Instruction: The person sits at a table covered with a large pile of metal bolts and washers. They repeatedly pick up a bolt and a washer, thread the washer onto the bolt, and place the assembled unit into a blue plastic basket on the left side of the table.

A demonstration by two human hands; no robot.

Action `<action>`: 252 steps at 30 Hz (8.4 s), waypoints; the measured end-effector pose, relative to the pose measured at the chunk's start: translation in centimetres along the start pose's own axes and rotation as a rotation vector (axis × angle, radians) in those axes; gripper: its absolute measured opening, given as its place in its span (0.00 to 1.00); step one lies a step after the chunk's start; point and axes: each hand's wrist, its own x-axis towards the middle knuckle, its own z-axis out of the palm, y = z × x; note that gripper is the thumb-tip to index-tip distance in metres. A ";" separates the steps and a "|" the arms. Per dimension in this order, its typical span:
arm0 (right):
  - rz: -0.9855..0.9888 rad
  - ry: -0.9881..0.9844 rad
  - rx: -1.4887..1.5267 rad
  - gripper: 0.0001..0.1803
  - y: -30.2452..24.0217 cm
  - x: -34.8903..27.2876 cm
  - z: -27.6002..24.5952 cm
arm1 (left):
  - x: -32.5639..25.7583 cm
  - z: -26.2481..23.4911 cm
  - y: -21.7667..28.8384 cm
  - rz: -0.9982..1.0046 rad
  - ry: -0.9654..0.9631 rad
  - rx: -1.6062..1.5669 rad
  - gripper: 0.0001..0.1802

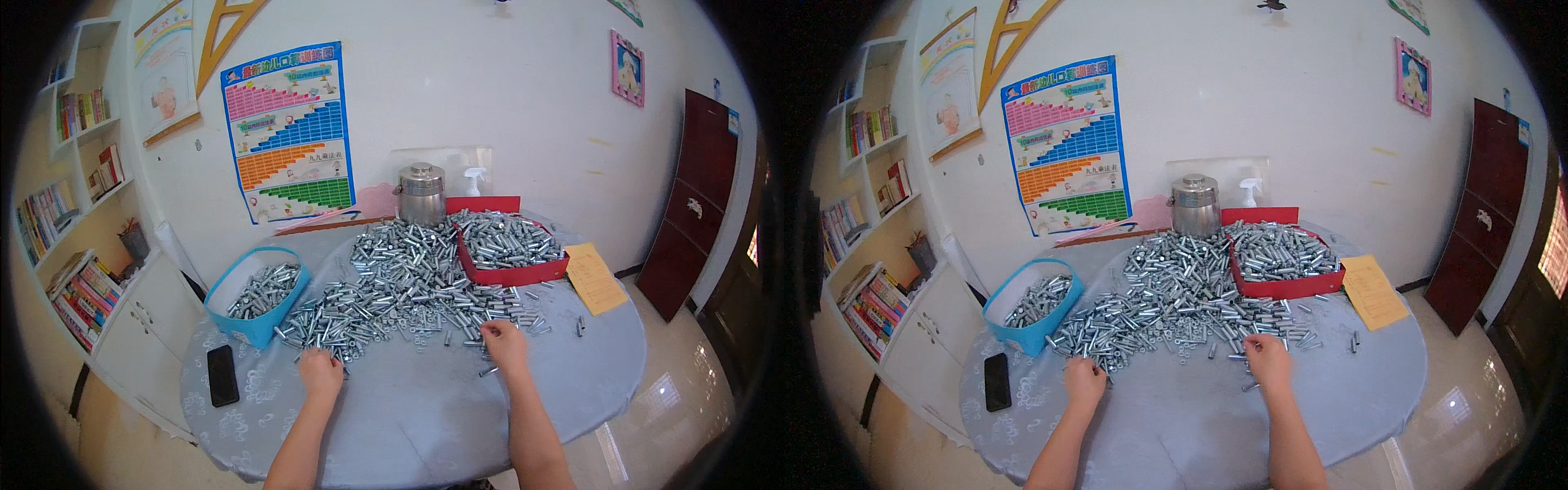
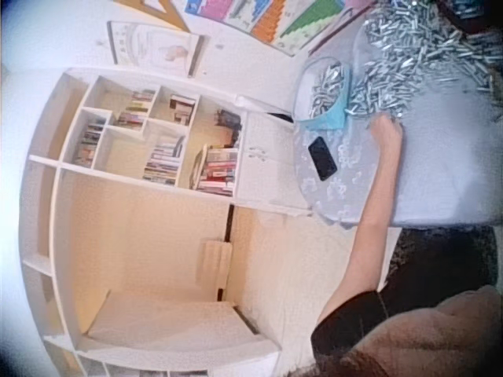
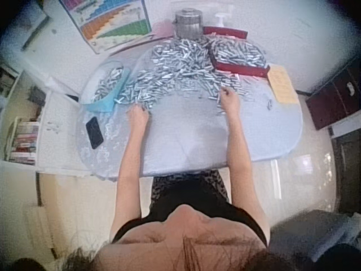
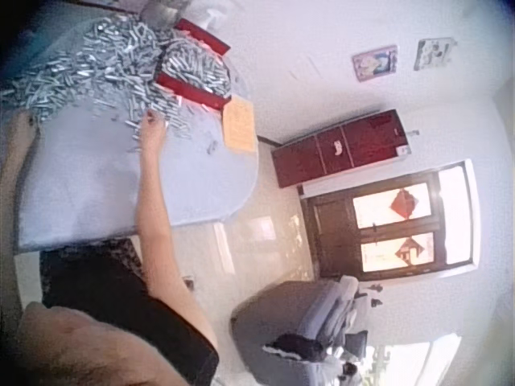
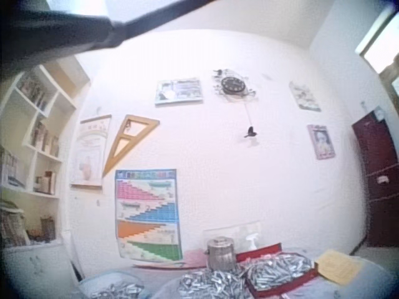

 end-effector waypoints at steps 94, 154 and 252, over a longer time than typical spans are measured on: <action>-0.633 -0.622 -0.111 0.12 -5.8 -1.2 10.9 | -3.1 -2.8 6.0 -0.716 -0.546 -1.568 0.10; -0.403 -0.230 -0.139 0.11 -4.4 2.9 8.7 | -2.9 -1.9 4.7 -0.891 -0.506 -1.592 0.08; -0.633 -0.593 -0.492 0.34 -6.2 -6.3 8.8 | -3.1 -1.4 4.5 -0.902 -0.505 -1.554 0.09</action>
